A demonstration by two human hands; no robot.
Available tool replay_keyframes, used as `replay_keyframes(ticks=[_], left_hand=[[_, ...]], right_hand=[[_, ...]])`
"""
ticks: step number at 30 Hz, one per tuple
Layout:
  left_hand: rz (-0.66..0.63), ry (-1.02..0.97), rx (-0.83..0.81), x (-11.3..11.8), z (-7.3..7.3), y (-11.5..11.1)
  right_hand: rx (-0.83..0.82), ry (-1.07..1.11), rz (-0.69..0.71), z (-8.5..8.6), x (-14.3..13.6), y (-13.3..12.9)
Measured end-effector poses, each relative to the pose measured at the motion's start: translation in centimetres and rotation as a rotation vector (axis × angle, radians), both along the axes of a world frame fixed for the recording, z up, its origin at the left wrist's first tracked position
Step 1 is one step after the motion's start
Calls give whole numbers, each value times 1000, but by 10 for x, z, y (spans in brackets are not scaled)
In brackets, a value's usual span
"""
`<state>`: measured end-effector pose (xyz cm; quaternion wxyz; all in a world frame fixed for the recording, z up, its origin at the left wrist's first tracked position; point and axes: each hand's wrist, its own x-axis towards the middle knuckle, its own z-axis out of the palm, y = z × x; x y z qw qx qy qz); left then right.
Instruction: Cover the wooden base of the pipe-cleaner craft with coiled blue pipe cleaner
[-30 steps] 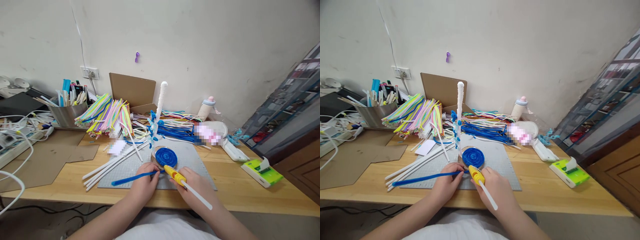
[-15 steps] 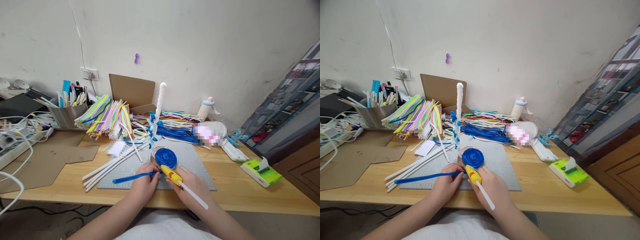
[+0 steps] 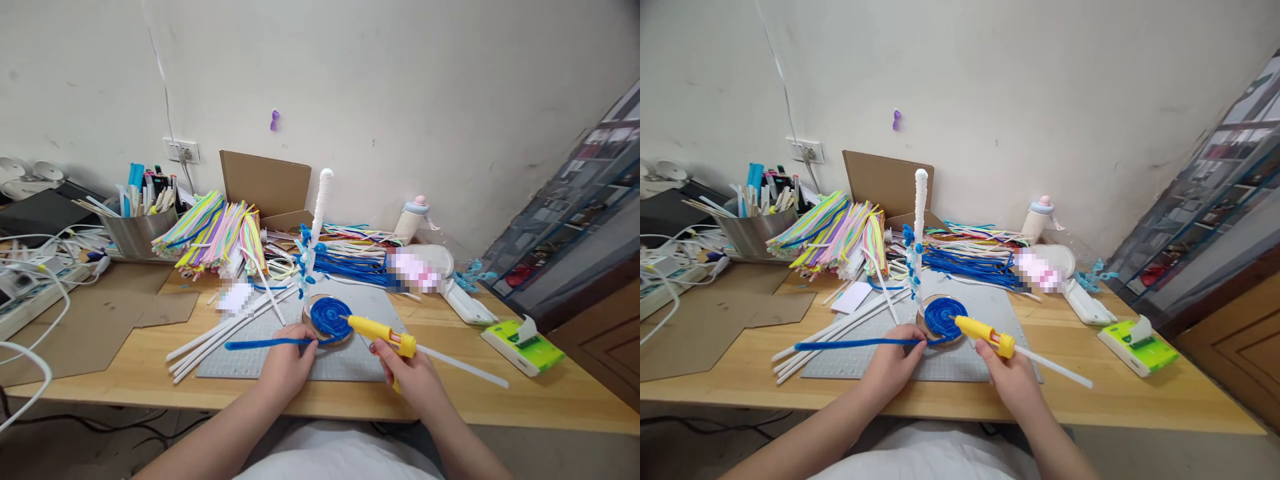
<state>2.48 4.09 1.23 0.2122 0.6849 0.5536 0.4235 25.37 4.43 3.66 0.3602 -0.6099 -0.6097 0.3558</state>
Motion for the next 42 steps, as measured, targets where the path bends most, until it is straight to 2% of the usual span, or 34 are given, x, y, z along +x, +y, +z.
replay_keyframes(ticks=[3,8,13,17,22,25,28,34,39,42], left_hand=[[33,23,-66,-2,3,8],[119,-12,-234,-3,6,22],[110,-50,-268,-5,9,36],[124,-79,-230,-7,8,46],[114,-114,-215,-10,2,50],[95,-127,-217,-10,0,52],[95,-136,-209,-10,2,53],[113,-155,-171,-9,2,51],[96,-148,-117,1,-2,36],[83,-109,-65,7,-6,27]], right_hand=[[-147,271,-28,-2,11,7],[-210,702,-102,-10,21,20],[-278,823,-103,-24,32,36],[-445,963,-116,-23,42,49],[-670,1224,57,-12,48,59],[-766,1179,170,-9,50,62],[-771,1111,214,-10,53,67],[-669,1021,67,-14,66,88],[-546,643,34,-13,71,98],[-512,508,11,-11,70,101]])
